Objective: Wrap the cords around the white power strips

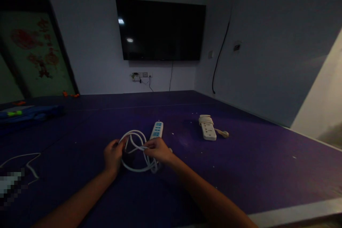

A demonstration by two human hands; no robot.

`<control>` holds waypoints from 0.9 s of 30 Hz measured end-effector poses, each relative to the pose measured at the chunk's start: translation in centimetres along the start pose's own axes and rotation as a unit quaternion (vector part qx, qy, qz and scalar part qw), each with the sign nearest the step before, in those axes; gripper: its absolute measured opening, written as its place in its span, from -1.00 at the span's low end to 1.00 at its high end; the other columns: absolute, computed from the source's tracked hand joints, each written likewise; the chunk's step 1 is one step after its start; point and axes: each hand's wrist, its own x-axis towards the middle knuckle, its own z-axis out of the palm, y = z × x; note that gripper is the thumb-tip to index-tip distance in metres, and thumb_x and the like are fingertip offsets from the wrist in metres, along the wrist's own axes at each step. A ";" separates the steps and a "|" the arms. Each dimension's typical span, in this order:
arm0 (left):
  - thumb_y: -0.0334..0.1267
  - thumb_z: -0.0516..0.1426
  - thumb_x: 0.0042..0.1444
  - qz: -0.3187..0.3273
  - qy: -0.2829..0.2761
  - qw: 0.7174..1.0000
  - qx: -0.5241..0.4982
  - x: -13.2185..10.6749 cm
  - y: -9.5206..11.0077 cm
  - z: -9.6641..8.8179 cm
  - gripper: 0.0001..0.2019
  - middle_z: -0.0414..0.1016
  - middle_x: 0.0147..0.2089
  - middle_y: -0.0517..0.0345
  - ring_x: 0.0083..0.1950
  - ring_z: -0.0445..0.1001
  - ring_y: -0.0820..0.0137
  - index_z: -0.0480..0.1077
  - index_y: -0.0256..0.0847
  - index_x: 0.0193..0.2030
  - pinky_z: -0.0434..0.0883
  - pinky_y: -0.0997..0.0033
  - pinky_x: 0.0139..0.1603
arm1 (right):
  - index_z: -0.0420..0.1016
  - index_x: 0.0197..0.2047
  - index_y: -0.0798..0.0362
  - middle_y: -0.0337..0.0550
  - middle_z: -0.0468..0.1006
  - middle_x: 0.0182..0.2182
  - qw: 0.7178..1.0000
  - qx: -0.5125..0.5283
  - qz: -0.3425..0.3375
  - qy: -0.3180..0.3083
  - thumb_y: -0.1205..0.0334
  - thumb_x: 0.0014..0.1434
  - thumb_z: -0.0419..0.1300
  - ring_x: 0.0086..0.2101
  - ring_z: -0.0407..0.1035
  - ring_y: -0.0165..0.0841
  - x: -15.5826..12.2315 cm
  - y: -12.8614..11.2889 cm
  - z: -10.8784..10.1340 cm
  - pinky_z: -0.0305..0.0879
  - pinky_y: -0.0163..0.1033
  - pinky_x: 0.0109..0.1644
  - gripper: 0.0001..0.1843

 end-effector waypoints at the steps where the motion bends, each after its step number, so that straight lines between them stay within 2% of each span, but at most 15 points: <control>1: 0.09 0.18 -0.13 -0.018 0.012 1.000 -0.015 0.4 -0.3 0.0 -0.62 0.29 -0.64 0.27 -0.56 0.25 0.45 0.31 -0.21 -0.62 0.19 0.45 -0.51 | 0.55 -0.54 0.14 -0.35 0.30 -0.77 1.000 0.020 -0.012 -0.004 0.27 -0.26 0.20 -0.71 0.04 -0.57 0.0 -0.1 -0.3 -0.12 -0.41 -0.63 -0.85; 4: 0.04 0.17 -0.14 -0.060 0.027 0.997 -0.036 1.3 -1.0 0.1 -0.67 0.32 -0.61 0.26 -0.55 0.30 0.42 0.32 -0.22 -0.58 0.24 0.43 -0.50 | 0.50 -0.58 0.16 -0.36 0.20 -0.80 0.993 0.111 -0.037 0.020 0.25 -0.26 0.17 -0.74 -0.05 -0.58 0.1 -0.2 -1.1 -0.18 -0.39 -0.66 -0.84; 8: -0.03 0.16 -0.13 -0.060 0.014 0.998 -0.026 1.5 -1.5 0.3 -0.72 0.35 -0.58 0.24 -0.52 0.34 0.38 0.38 -0.24 -0.49 0.30 0.37 -0.46 | 0.44 -0.56 0.13 -0.38 0.11 -0.78 0.964 0.239 -0.057 0.100 0.24 -0.25 0.13 -0.72 -0.06 -0.55 0.7 -0.1 -1.8 -0.14 -0.38 -0.65 -0.85; 11: -0.17 0.16 -0.11 -0.045 0.013 0.999 -0.018 1.4 -1.4 0.4 -0.77 0.48 -0.37 0.11 -0.33 0.45 0.31 0.43 -0.24 -0.30 0.38 0.29 -0.26 | 0.42 -0.48 0.09 -0.35 0.16 -0.73 0.942 0.288 -0.069 0.159 0.21 -0.20 0.13 -0.68 0.02 -0.50 0.9 -0.7 -2.3 -0.04 -0.36 -0.62 -0.84; 13: -0.30 0.14 -0.09 0.008 0.018 1.000 0.017 1.2 -1.0 0.3 -0.71 0.51 -0.18 0.02 -0.13 0.46 0.25 0.43 -0.22 -0.17 0.36 0.19 -0.05 | 0.41 -0.42 0.06 -0.33 0.22 -0.68 0.933 0.285 -0.075 0.205 0.18 -0.15 0.15 -0.63 0.10 -0.46 1.0 -1.2 -2.7 0.06 -0.34 -0.57 -0.82; 15: -0.33 0.12 -0.04 0.123 0.005 0.989 0.086 0.7 0.0 0.1 -0.71 0.49 -0.06 -0.02 0.02 0.41 0.20 0.44 -0.19 -0.12 0.27 0.11 0.10 | 0.39 -0.36 0.03 -0.31 0.29 -0.62 0.930 0.259 -0.085 0.246 0.13 -0.10 0.16 -0.58 0.19 -0.43 1.2 -1.4 -3.1 0.16 -0.31 -0.49 -0.79; 18: -0.14 0.14 0.05 0.303 -0.090 0.932 0.175 -0.8 1.7 -0.1 -0.78 0.52 -0.09 -0.01 0.04 0.38 0.16 0.48 -0.14 -0.18 0.23 0.08 0.13 | 0.35 -0.31 -0.01 -0.27 0.40 -0.53 0.927 0.230 -0.098 0.280 0.05 -0.08 0.19 -0.50 0.29 -0.38 1.5 -1.1 -3.5 0.26 -0.26 -0.39 -0.73; 21: 0.04 0.24 -0.09 0.397 -0.243 0.851 0.244 -2.9 2.9 0.2 -0.61 0.54 -0.13 -0.03 0.02 0.38 0.09 0.50 -0.15 -0.17 0.23 0.05 0.10 | 0.33 -0.29 -0.01 -0.25 0.45 -0.46 0.923 0.235 -0.095 0.291 0.03 -0.11 0.24 -0.49 0.32 -0.39 1.8 -0.3 -3.6 0.27 -0.25 -0.37 -0.67; 22: 0.06 0.26 -0.13 0.405 -0.284 0.826 0.270 -3.5 3.0 0.5 -0.55 0.54 -0.13 -0.06 0.00 0.38 0.07 0.50 -0.17 -0.15 0.24 0.04 0.07 | 0.32 -0.28 -0.01 -0.25 0.46 -0.45 0.923 0.235 -0.093 0.291 0.02 -0.12 0.26 -0.50 0.31 -0.40 1.8 0.0 -3.5 0.26 -0.26 -0.38 -0.65; 24: 0.04 0.23 -0.07 0.385 -0.341 0.798 0.314 -4.5 2.7 1.0 -0.59 0.54 -0.16 -0.08 -0.07 0.40 0.09 0.50 -0.19 -0.16 0.27 0.08 -0.02 | 0.33 -0.28 0.00 -0.25 0.47 -0.46 0.926 0.225 -0.092 0.290 0.00 -0.12 0.27 -0.52 0.30 -0.41 1.9 0.4 -3.4 0.24 -0.28 -0.41 -0.63; 25: 0.00 0.18 0.01 0.369 -0.362 0.794 0.321 -4.7 2.4 1.2 -0.66 0.54 -0.18 -0.08 -0.09 0.41 0.12 0.50 -0.19 -0.18 0.29 0.13 -0.05 | 0.33 -0.27 0.01 -0.25 0.47 -0.47 0.927 0.211 -0.094 0.294 0.00 -0.12 0.27 -0.53 0.29 -0.42 1.9 0.7 -3.3 0.23 -0.29 -0.42 -0.62; 27: -0.11 0.05 0.16 0.335 -0.386 0.803 0.305 -4.9 1.8 1.6 -0.74 0.54 -0.23 -0.06 -0.16 0.43 0.19 0.50 -0.19 -0.25 0.30 0.22 -0.11 | 0.34 -0.25 0.02 -0.25 0.45 -0.50 0.925 0.166 -0.101 0.326 0.01 -0.11 0.26 -0.53 0.27 -0.41 1.9 1.2 -3.4 0.21 -0.29 -0.44 -0.62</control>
